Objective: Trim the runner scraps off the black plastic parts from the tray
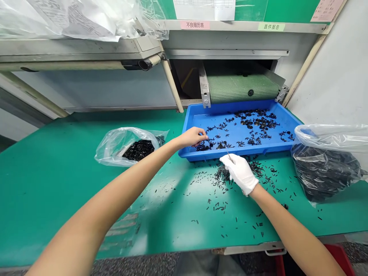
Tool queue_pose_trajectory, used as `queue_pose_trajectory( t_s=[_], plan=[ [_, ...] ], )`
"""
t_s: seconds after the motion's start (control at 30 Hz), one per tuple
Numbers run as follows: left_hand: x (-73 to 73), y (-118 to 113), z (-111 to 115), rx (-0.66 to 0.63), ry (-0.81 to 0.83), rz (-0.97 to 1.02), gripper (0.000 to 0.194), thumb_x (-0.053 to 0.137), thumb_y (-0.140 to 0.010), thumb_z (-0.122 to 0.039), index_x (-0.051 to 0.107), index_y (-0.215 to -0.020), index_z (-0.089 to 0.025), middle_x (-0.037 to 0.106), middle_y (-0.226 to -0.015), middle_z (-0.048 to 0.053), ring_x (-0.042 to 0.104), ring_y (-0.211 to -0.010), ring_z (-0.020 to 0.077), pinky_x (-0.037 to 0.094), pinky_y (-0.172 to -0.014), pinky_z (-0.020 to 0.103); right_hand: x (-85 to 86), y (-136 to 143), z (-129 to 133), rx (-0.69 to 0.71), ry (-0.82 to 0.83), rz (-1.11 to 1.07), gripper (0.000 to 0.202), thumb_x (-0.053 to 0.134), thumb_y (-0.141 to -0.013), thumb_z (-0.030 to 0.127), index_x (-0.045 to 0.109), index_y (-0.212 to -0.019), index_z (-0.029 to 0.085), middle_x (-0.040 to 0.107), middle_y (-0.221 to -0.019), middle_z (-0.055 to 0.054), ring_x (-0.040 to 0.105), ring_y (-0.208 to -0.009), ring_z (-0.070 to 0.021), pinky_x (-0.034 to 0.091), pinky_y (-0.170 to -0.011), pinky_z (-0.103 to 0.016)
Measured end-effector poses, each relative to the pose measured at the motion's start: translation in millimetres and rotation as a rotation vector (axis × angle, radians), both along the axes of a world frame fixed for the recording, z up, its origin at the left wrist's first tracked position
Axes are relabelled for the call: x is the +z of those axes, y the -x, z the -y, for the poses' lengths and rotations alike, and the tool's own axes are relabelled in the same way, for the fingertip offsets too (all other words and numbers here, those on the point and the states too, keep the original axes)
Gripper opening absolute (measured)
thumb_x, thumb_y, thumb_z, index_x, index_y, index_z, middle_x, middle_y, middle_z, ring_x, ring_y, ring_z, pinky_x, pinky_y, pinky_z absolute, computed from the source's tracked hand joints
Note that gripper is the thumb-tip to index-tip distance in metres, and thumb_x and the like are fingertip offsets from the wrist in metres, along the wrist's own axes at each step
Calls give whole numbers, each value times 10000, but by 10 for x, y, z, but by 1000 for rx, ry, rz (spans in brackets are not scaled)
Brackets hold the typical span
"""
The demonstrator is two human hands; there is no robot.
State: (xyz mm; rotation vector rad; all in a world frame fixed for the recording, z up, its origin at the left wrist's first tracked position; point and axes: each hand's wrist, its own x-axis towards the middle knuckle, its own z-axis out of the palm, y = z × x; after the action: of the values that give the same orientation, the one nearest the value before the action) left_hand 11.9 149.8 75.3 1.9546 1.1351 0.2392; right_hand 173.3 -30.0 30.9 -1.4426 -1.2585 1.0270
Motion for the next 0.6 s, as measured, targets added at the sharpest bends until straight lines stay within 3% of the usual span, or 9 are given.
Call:
queue_pose_trajectory(
  t_s=[0.1, 0.2, 0.27, 0.33, 0.47, 0.6],
  plan=[
    [-61, -64, -27, -108, -210, -263, 302, 622, -772, -452, 665, -702, -161, 554, -508, 35, 467, -445, 141, 308, -479, 261, 5, -10, 0, -12, -14, -18, 303, 482, -865, 469, 479, -711, 208, 429, -627, 49, 398, -427, -79, 342, -421, -222],
    [-90, -220, -17, -374, -401, -259, 301, 570, -811, -421, 714, -930, -185, 691, -821, 85, 562, -662, 174, 353, -590, 254, 0, -14, -8, -16, -13, -18, 319, 490, -860, 474, 467, -691, 205, 423, -619, 50, 395, -422, -75, 346, -419, -218],
    [-94, -340, -2, -580, -401, -311, 337, 566, -799, -327, 675, -1099, -221, 699, -957, 83, 579, -738, 182, 364, -623, 249, -10, -17, -19, -21, -9, -20, 317, 495, -856, 470, 467, -686, 204, 420, -618, 51, 395, -423, -74, 350, -418, -216],
    [-108, -434, 3, -697, -365, -396, 409, 552, -765, -230, 638, -1165, -231, 697, -988, 78, 578, -731, 177, 365, -613, 245, -22, -22, -30, -32, -10, -15, 310, 494, -856, 466, 478, -695, 202, 427, -623, 51, 397, -424, -73, 349, -417, -215],
    [-197, -484, -41, -722, -353, -382, 341, 528, -792, -261, 636, -1108, -196, 692, -969, 84, 579, -741, 176, 379, -623, 247, -40, -32, -42, -52, -15, 1, 311, 492, -858, 466, 489, -700, 198, 444, -626, 52, 405, -425, -70, 350, -420, -214],
    [-266, -408, -152, -605, -331, -202, 273, 528, -838, -349, 661, -992, -168, 686, -932, 83, 587, -766, 174, 398, -668, 257, -19, -33, -40, -59, -5, -17, 311, 493, -859, 460, 488, -695, 196, 437, -620, 58, 403, -415, -60, 347, -407, -201]
  ],
)
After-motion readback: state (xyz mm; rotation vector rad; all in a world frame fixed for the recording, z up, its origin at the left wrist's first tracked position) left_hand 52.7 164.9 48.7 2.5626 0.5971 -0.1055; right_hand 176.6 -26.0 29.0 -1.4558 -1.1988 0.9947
